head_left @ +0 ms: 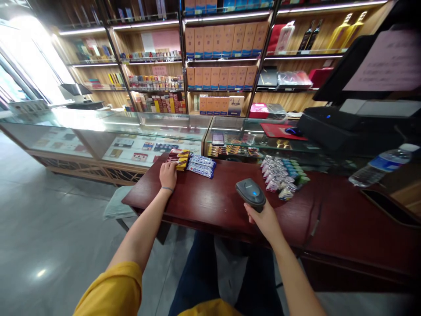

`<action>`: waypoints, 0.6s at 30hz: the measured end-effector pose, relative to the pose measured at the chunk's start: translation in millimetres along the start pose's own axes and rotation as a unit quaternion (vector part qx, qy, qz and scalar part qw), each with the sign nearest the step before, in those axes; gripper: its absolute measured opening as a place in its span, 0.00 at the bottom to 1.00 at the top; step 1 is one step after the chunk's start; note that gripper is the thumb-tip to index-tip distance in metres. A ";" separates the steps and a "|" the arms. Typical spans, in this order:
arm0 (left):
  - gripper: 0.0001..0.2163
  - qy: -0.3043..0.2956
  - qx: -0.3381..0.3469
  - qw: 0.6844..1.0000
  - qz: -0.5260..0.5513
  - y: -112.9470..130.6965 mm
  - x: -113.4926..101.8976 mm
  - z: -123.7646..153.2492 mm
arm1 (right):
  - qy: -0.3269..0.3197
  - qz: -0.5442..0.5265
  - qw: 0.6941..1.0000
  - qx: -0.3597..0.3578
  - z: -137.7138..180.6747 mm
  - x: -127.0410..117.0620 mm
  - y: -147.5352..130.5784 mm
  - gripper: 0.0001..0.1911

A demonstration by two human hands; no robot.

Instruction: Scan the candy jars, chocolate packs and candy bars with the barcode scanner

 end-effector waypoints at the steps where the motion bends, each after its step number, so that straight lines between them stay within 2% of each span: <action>1: 0.11 0.018 -0.008 1.000 0.018 1.2 -3.6 0.5 | 0.003 -0.002 1.000 -0.003 0.2 -1.9 0.4 0.23; 5: 0.08 0.139 -0.086 0.978 0.130 11.5 -10.0 3.3 | 0.022 -0.021 1.000 -0.005 1.1 -9.2 3.1 0.26; 8: 0.10 0.206 -0.164 0.921 0.286 32.2 9.8 5.9 | 0.025 -0.038 0.999 -0.001 1.3 -12.1 5.0 0.27; 10: 0.11 0.185 -0.204 0.860 0.429 54.6 37.8 7.1 | 0.023 -0.045 0.999 -0.003 1.0 -13.9 5.6 0.25; 13: 0.14 0.099 -0.277 0.743 0.601 94.1 87.3 13.7 | 0.006 -0.047 0.999 -0.007 -0.1 -17.7 7.2 0.24; 16: 0.14 0.038 -0.335 0.620 0.709 127.0 128.0 25.0 | -0.008 -0.063 0.998 -0.001 -2.1 -23.1 9.0 0.27; 18: 0.13 0.023 -0.365 0.557 0.746 140.2 148.6 31.4 | 0.000 -0.075 0.997 0.004 -5.1 -27.5 8.4 0.28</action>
Point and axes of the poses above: each hand's wrist, its own z-axis away from the middle knuckle, its own x-axis out of the palm, y = z × x, the point moved 5 cm from there along -z, towards the middle knuckle, and after that the axes turned 5 degrees about z, right-handed, at the moved point
